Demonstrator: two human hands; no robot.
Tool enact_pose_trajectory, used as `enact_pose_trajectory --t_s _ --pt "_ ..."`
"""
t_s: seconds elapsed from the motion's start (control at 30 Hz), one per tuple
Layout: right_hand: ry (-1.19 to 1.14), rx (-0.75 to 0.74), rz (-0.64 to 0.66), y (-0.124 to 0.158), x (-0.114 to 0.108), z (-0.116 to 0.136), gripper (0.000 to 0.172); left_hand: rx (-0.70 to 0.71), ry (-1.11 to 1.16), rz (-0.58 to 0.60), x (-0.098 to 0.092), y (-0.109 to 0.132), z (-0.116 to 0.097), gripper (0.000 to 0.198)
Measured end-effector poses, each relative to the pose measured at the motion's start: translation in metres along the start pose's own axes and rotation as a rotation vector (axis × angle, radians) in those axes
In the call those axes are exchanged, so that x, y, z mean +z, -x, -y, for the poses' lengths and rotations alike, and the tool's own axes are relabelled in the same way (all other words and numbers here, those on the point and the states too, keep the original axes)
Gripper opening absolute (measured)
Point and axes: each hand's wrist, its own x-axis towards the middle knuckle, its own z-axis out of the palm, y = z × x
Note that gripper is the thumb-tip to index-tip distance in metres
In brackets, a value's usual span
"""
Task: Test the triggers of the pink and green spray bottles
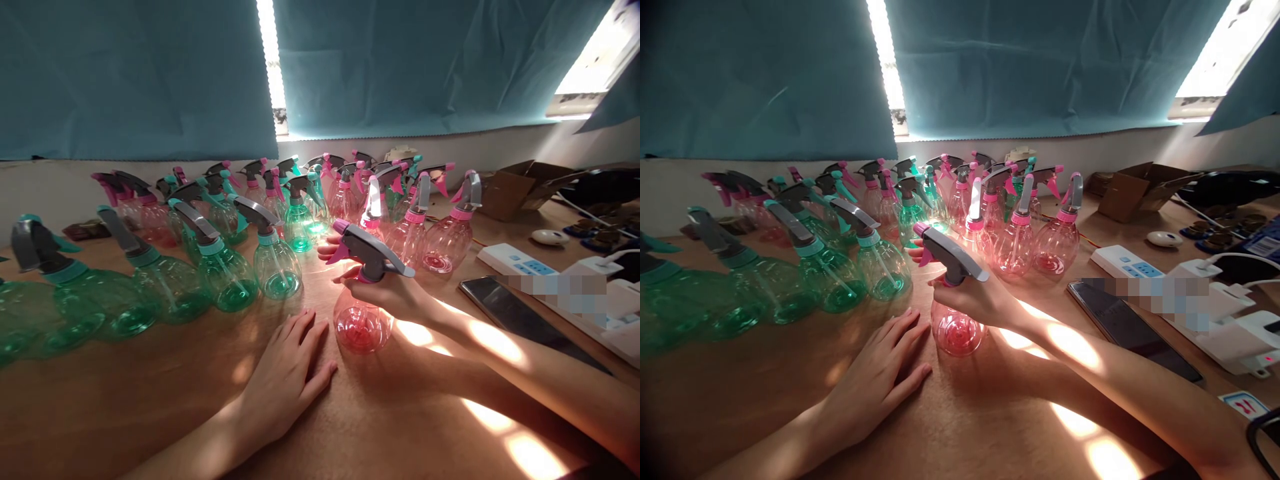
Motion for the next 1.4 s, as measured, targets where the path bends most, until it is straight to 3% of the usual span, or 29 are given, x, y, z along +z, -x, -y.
enact_pose_trajectory --t_s 0.33,0.97,1.07,1.23,1.4 --pt "-0.003 0.004 0.004 -0.0008 0.0001 -0.0010 0.048 -0.020 0.015 -0.009 0.0014 0.0002 -0.0003 0.049" --pt "-0.040 -0.004 -0.060 0.0002 0.0022 -0.0036 0.066 -0.018 0.000 -0.008 0.0019 0.0004 -0.0004 0.049" --pt "-0.017 0.047 -0.085 0.0001 0.0016 -0.0046 0.061 -0.010 0.005 -0.020 0.0025 0.0014 0.0004 0.049" --pt "0.043 0.060 -0.133 0.0016 0.0006 -0.0012 0.034 -0.004 0.019 -0.056 0.0058 0.0025 0.0023 0.049" --pt "0.031 0.043 -0.094 0.0028 -0.0007 0.0017 0.045 0.003 0.034 -0.059 0.0058 0.0017 0.0020 0.048"
